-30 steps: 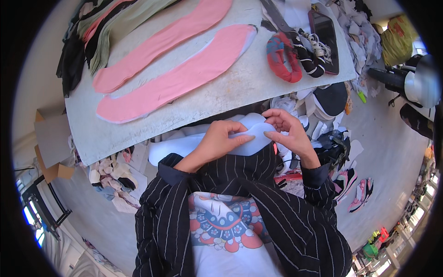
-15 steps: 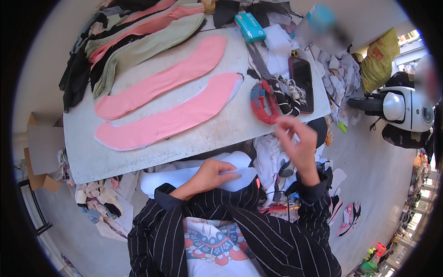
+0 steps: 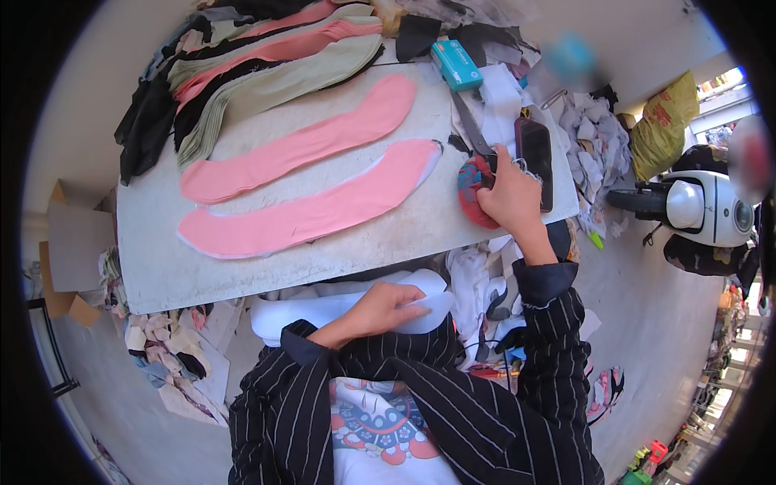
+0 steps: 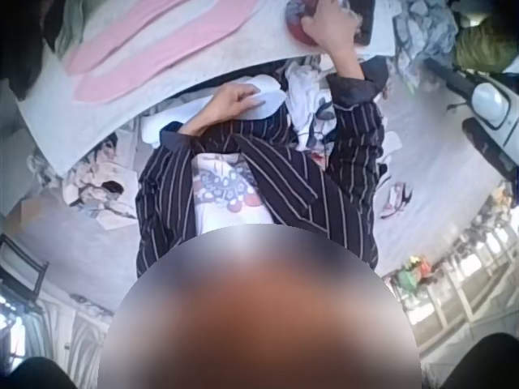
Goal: The person uses shears to cut a white fabric piece on a cluttered work table. After cutting, the person folds the white fabric and places it with other pink and dark fabric pieces already on the table.
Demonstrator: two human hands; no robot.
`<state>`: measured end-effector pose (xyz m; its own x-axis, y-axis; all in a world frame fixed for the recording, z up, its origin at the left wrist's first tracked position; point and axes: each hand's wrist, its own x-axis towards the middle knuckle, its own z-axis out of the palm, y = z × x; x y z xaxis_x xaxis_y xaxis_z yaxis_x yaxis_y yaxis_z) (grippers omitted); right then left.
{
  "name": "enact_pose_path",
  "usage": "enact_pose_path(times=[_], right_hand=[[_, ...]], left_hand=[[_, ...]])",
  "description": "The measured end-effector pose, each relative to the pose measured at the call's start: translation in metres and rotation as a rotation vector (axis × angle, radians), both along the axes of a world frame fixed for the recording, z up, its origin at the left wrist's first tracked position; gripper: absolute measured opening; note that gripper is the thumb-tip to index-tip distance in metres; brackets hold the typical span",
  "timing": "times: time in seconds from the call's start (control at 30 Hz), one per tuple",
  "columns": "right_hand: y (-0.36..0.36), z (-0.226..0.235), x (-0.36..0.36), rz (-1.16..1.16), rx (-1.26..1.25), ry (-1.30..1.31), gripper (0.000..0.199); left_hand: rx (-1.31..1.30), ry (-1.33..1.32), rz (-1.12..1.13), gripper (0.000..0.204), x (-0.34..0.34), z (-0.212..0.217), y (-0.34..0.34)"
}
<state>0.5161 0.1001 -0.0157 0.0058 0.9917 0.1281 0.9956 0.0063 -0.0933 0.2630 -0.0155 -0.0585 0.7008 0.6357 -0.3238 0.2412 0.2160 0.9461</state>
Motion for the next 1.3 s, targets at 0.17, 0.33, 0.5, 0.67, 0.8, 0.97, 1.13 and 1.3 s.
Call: enact_pose_path(times=[0.17, 0.33, 0.5, 0.67, 0.8, 0.97, 1.13, 1.3], right_hand=[[-0.027, 0.016, 0.042, -0.017, -0.036, 0.067, 0.054], [-0.106, 0.037, 0.057, -0.051, -0.203, 1.112, 0.046], [-0.172, 0.061, 0.064, 0.08, -0.619, 0.895, 0.062], [-0.174, 0.058, 0.065, 0.317, -0.824, 0.769, 0.072], [-0.164, 0.047, 0.059, 0.446, -0.899, 0.837, 0.071], [-0.172, 0.022, 0.051, 0.479, -0.996, 1.032, 0.072], [-0.173, 0.026, 0.05, 0.519, -1.004, 0.949, 0.072], [-0.173, 0.036, 0.054, 0.523, -0.981, 0.89, 0.067]], left_hand=[[-0.098, -0.029, -0.011, 0.025, -0.003, -0.003, 0.004], [-0.206, -0.093, 0.012, 0.024, -0.005, -0.006, 0.002], [-0.285, -0.158, -0.021, 0.029, -0.009, 0.003, 0.005], [-0.317, -0.125, -0.092, 0.031, -0.011, 0.012, 0.005], [-0.404, -0.22, -0.097, 0.033, -0.018, 0.014, 0.011], [-0.379, -0.202, -0.057, 0.034, -0.026, 0.014, 0.011], [-0.297, -0.2, -0.086, 0.03, -0.025, 0.012, 0.013], [-0.231, -0.131, -0.132, 0.027, -0.024, 0.008, 0.013]])
